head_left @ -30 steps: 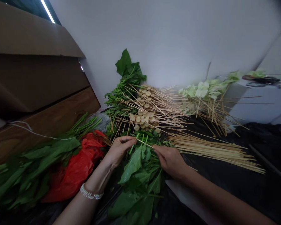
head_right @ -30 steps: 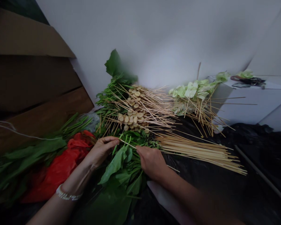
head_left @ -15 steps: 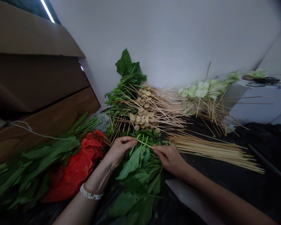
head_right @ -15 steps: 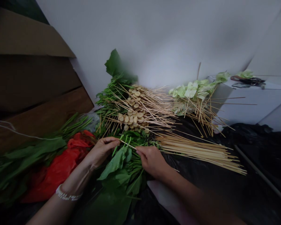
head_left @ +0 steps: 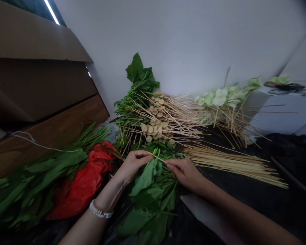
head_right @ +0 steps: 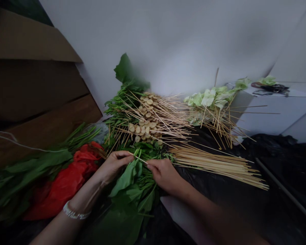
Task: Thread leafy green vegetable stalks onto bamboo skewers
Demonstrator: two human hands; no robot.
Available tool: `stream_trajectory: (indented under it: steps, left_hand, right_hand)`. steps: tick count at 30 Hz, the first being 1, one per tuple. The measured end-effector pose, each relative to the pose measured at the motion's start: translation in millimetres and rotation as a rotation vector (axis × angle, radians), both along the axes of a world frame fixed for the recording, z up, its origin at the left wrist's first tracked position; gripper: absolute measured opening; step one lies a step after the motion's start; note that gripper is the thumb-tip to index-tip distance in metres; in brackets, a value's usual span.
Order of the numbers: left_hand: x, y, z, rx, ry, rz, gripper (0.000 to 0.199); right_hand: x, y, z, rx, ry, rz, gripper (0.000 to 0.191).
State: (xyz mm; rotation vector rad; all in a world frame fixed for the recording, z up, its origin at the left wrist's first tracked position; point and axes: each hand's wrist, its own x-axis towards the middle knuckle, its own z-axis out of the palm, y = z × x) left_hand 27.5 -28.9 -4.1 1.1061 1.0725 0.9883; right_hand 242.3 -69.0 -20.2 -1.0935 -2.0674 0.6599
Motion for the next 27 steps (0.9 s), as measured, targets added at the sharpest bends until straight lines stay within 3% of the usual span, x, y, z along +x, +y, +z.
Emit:
stream_trajectory:
  steps: [5, 9, 13, 18, 22, 27]
  left_hand:
    - [1.9, -0.2, 0.5, 0.064, -0.026, 0.007, 0.030]
    - [2.1, 3.0, -0.8, 0.124, -0.003, 0.039, 0.042]
    - [5.8, 2.3, -9.5, 0.426, 0.272, -0.060, 0.028]
    - [10.8, -5.4, -14.2, 0.906, 0.780, -0.384, 0.028]
    - [13.7, -10.7, -10.2, 1.006, 0.975, -0.495, 0.041]
    - [18.5, -8.2, -12.1, 0.999, 1.020, -0.444, 0.036]
  right_hand:
    - [0.0, 0.3, 2.3, 0.027, 0.048, -0.016, 0.026]
    - [8.9, 4.5, 5.2, 0.070, 0.165, -0.202, 0.025]
    - [18.2, 11.8, 3.0, 0.115, 0.294, -0.382, 0.021]
    - [17.8, 16.0, -2.6, 0.025, 0.351, -0.356, 0.031]
    - [16.2, 15.0, -0.5, 0.034, 0.304, -0.341, 0.032]
    - [14.4, 13.2, 3.3, 0.028, 0.221, -0.357, 0.035]
